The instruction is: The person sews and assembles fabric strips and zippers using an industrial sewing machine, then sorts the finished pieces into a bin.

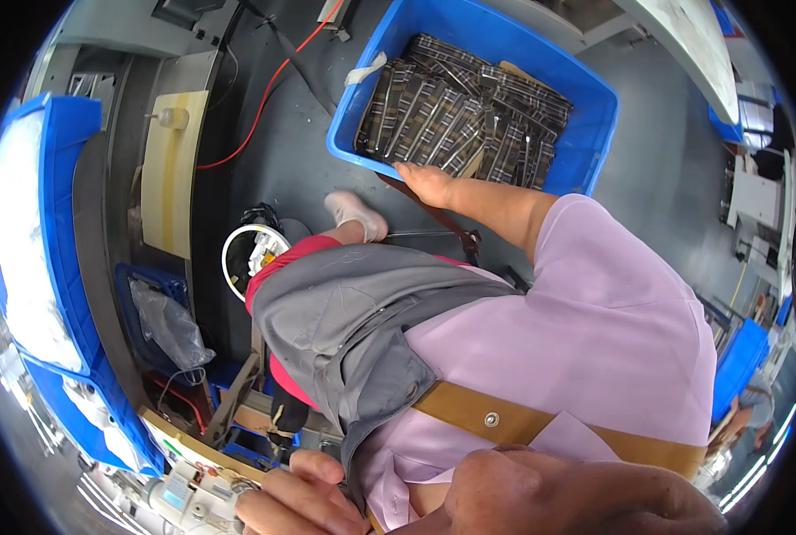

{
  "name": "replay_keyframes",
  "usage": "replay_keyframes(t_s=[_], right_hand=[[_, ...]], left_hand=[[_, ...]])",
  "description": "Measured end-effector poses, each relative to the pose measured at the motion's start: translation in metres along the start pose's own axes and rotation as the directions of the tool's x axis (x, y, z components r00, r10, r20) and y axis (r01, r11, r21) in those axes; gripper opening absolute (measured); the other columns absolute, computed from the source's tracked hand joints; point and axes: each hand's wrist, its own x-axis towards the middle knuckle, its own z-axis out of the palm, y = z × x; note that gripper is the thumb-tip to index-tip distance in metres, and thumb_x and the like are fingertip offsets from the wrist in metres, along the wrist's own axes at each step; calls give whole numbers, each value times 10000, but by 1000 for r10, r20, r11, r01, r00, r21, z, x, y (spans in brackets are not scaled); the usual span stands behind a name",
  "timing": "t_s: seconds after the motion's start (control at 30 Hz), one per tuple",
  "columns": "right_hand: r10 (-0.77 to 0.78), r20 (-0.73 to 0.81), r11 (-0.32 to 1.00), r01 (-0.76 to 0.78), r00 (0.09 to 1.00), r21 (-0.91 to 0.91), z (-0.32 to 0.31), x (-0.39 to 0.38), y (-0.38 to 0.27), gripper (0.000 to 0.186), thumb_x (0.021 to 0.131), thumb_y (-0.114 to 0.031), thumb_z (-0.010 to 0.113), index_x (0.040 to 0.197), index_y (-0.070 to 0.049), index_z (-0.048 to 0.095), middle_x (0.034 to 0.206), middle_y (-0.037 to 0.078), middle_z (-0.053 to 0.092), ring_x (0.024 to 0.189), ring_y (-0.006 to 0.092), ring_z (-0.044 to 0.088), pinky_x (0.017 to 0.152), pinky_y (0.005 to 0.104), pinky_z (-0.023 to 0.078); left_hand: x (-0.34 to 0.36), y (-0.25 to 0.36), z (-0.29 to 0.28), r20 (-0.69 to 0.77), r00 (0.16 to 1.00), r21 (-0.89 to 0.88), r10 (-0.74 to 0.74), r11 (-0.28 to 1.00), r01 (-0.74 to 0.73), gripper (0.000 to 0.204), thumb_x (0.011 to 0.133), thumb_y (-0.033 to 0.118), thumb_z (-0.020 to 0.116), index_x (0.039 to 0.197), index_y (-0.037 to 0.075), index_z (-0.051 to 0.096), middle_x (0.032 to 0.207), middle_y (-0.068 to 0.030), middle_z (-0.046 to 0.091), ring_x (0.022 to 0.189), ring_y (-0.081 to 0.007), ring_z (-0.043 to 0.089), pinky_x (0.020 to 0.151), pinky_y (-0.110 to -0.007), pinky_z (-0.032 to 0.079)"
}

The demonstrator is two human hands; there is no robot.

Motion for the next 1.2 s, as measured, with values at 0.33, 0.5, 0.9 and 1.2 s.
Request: replay_keyframes(t_s=[0.33, 0.5, 0.9, 1.2], right_hand=[[29, -100, 997, -22, 995, 75, -2, -5, -1, 374, 1000, -190, 385, 1331, -22, 431, 1315, 232, 554, 1162, 396, 591, 963, 456, 496], [40, -80, 994, -32, 996, 102, 7, -3, 6, 345, 1013, -231, 352, 1296, -69, 467, 1298, 207, 569, 1150, 400, 590, 980, 471, 476], [22, -287, 998, -3, 958, 66, 19, -2, 4, 196, 902, -163, 500, 1036, -44, 580, 967, 185, 677, 928, 368, 677, 792, 469, 545], [-37, -358, 993, 73, 933, 87, 20, -1, 19, 299, 787, -177, 651, 1039, -27, 595, 984, 159, 678, 972, 322, 668, 794, 435, 541]], left_hand=[[34, -40, -65, 224, 972, -85, -71, 992, 92, 362, 885, 417, 698, 1048, 108, 605, 918, -17, 491, 872, -197, 451, 844, -378, 343], [46, -123, -101, 129, 935, 277, -331, 917, 287, 493, 929, 446, 624, 1100, -15, 601, 1110, -126, 583, 1032, -246, 566, 975, -387, 414], [65, -260, -94, 429, 712, 887, -557, 410, -214, 280, 864, 179, 728, 1069, -2, 670, 1190, -175, 642, 1156, -327, 600, 987, -413, 460], [95, -327, -114, 619, 664, 786, -420, 320, -530, 374, 856, 357, 604, 1066, 59, 689, 1156, -120, 681, 1123, -314, 602, 1002, -432, 379]])
